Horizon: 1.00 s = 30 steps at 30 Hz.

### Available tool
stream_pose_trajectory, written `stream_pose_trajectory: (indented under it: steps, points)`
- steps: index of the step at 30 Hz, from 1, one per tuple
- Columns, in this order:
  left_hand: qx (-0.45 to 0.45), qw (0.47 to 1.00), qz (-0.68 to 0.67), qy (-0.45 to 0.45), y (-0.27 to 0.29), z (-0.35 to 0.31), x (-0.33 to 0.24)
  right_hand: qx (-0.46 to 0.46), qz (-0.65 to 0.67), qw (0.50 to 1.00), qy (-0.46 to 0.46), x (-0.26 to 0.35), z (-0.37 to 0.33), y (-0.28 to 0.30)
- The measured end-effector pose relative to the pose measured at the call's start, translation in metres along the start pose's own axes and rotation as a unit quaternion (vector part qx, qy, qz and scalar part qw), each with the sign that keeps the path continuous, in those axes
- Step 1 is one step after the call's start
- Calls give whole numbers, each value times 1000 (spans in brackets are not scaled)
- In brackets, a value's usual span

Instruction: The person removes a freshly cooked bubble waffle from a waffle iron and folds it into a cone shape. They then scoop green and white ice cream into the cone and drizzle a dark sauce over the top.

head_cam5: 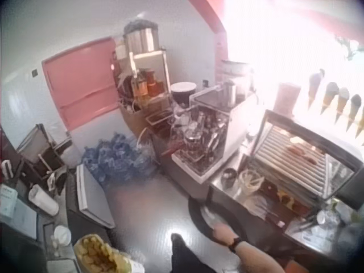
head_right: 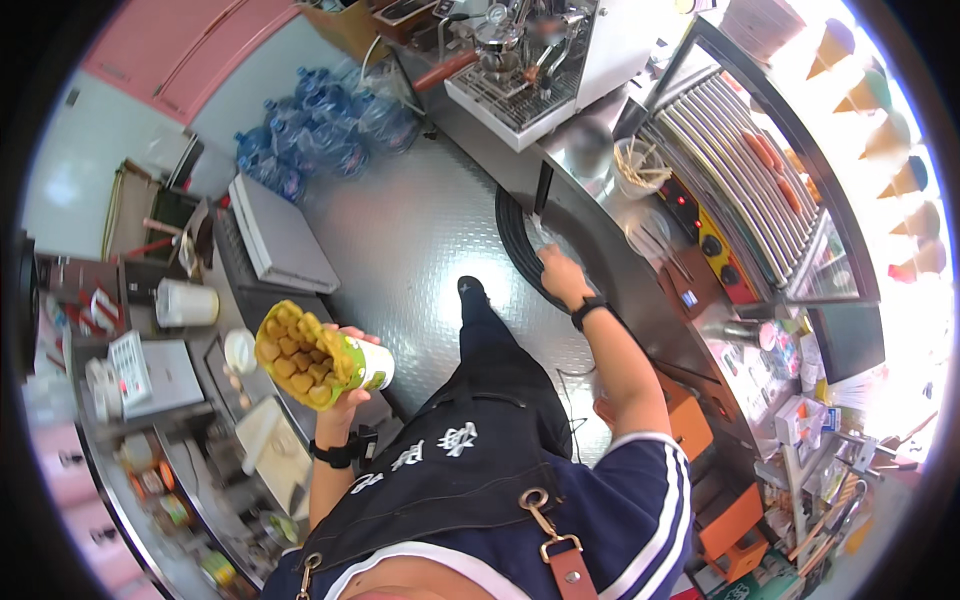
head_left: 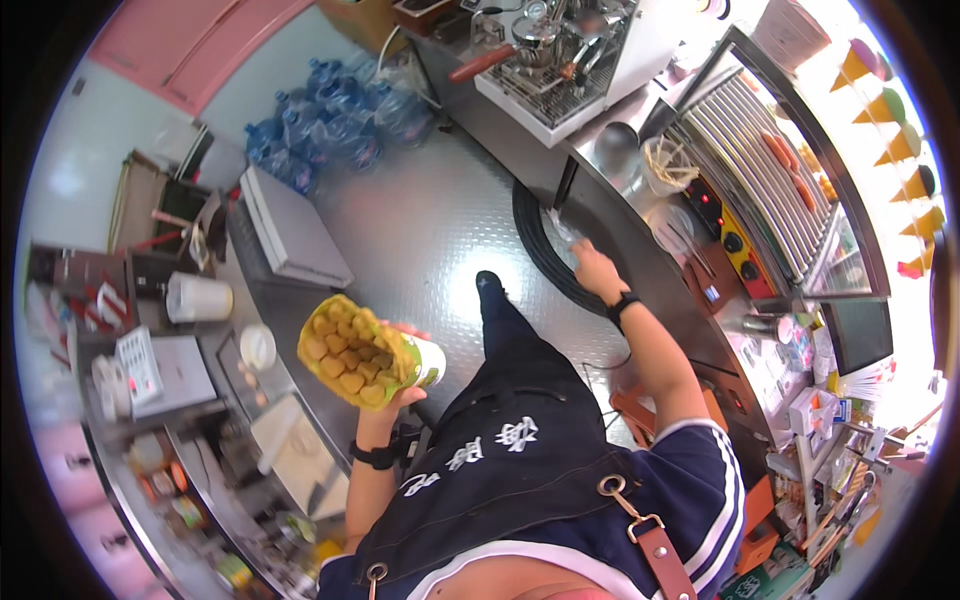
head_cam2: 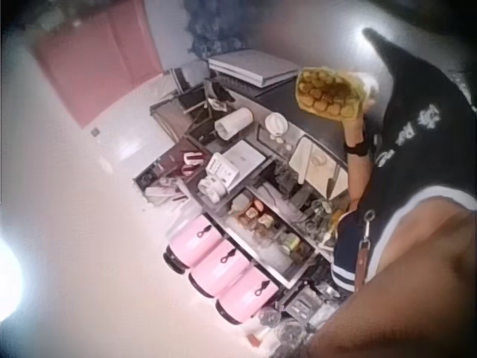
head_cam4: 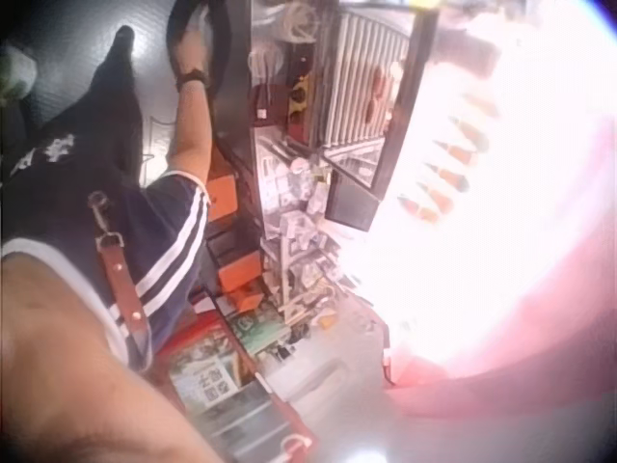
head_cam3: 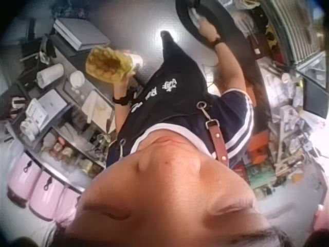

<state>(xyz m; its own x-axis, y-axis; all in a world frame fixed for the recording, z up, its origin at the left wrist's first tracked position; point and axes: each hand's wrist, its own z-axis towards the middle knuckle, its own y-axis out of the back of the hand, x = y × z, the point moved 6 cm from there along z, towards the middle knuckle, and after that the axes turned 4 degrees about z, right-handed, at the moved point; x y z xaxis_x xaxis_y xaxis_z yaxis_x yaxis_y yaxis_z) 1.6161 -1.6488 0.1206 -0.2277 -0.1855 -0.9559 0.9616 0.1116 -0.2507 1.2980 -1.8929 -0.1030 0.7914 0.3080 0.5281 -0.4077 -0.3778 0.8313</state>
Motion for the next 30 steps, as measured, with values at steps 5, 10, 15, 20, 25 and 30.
stream_pose_trajectory:
  steps: [5, 10, 15, 20, 25, 30]
  points:
    - [-47, 994, 102, -6, 45, 122, -11, -41, -204, 969, -132, -78, 175, -19]
    - [-65, 990, 95, 87, 95, 212, -26, 65, -262, 917, -292, -102, 246, -36]
    - [63, 987, 74, 124, 125, 300, -11, -72, -142, 923, -350, -129, 242, -33]
    - [179, 966, 49, 178, 136, 368, 8, -97, -194, 925, -311, -41, 213, -79]
    - [329, 926, 19, 183, 143, 422, 25, -42, -1, 924, -381, 72, 125, -110]
    - [433, 875, 41, 214, 139, 444, 37, -455, -176, 799, -351, 116, 141, 153]
